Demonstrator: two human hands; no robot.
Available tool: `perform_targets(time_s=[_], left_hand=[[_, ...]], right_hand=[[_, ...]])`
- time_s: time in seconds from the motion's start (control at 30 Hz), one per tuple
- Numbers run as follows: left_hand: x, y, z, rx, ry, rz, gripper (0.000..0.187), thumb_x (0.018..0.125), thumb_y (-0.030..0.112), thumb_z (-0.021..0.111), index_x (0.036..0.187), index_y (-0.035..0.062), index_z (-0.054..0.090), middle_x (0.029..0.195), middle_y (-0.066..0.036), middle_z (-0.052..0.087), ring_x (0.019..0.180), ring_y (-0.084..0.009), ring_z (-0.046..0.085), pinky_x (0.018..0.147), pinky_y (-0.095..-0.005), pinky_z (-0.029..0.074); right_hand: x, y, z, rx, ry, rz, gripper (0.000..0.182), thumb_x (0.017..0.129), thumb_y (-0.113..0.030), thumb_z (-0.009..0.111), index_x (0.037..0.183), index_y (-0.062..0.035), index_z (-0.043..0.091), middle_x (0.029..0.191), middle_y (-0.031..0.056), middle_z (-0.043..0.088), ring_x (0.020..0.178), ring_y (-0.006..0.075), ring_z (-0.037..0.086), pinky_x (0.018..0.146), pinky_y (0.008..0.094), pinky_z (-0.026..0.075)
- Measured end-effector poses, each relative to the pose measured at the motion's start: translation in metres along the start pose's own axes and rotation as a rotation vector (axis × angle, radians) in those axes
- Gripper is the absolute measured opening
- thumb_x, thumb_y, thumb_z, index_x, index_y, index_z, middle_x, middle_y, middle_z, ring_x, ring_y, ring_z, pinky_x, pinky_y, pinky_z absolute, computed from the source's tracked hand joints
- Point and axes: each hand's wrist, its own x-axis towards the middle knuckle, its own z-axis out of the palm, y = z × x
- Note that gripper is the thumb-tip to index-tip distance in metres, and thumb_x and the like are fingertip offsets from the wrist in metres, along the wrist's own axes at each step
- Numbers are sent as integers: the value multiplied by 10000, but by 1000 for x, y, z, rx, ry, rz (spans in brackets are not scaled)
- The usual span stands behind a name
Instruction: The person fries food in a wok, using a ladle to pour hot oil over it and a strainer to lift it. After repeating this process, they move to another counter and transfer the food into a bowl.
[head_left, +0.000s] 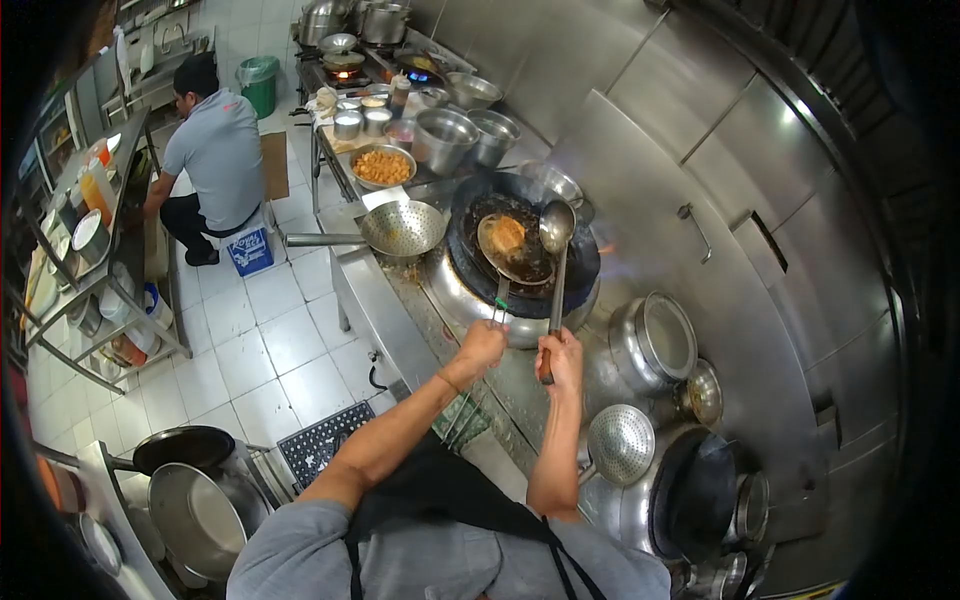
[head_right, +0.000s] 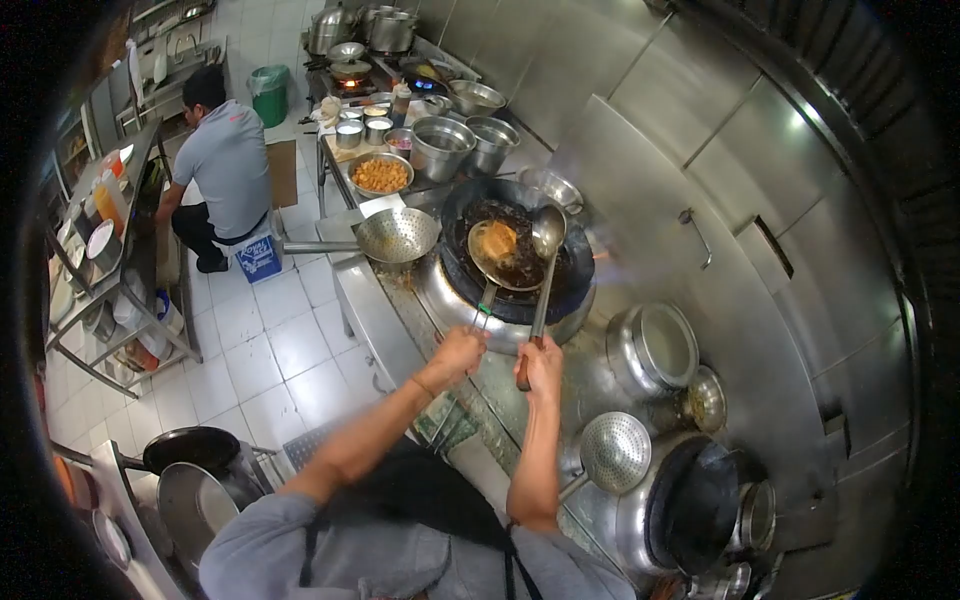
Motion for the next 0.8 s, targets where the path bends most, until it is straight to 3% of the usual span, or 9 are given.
perform_targets(time_s=[0.07,0.17,0.23,0.27,0.37,0.7,0.77,0.8], left_hand=[[3,-1,2,58,55,3,196,852,118,409,911,-33,520,569,-15,440,405,-102,357,349,-258,271],[1,0,6,69,67,20,186,847,116,417,890,-26,529,572,-20,448,404,-107,361,347,-259,275],[4,-5,6,73,67,34,186,837,108,424,877,-34,537,569,-37,463,400,-122,384,336,-277,286],[6,-4,6,73,74,57,186,827,99,431,864,-43,545,566,-54,477,395,-137,408,326,-296,297],[6,-2,6,-22,72,-22,170,826,94,434,921,-25,511,568,-11,434,409,-99,355,348,-248,266],[5,-1,-1,28,-2,-39,213,881,143,389,966,-23,493,564,0,412,418,-87,334,368,-246,268],[6,-3,0,31,2,-28,231,892,162,375,968,-23,491,563,6,401,423,-87,333,371,-245,262],[6,-3,0,30,4,-28,231,892,162,375,968,-23,491,563,6,401,423,-87,333,371,-245,262]], right_hand=[[-5,6,-5,-37,28,1,71,738,-48,529,736,-46,458,539,17,464,359,89,453,283,230,349],[-15,6,-21,13,69,132,90,742,-56,525,822,-18,511,569,29,473,379,107,437,293,242,330],[-23,-4,-34,671,-5,345,195,775,-97,501,931,10,547,619,29,497,365,85,400,280,246,320],[-22,-3,-42,773,-81,373,294,801,-115,468,1047,38,518,674,42,490,396,87,390,276,245,311],[-20,0,-47,894,-161,336,302,815,-106,440,1064,57,490,694,46,467,419,87,395,277,237,316],[-3,-16,-15,687,-125,232,261,804,-77,472,1039,35,497,688,48,475,422,96,419,269,240,326],[0,-15,-7,526,-159,114,215,792,-57,490,995,14,506,669,43,492,411,100,442,265,241,332],[-3,-20,0,453,-123,85,135,777,-47,504,906,-8,500,642,41,494,388,105,450,264,238,336]])
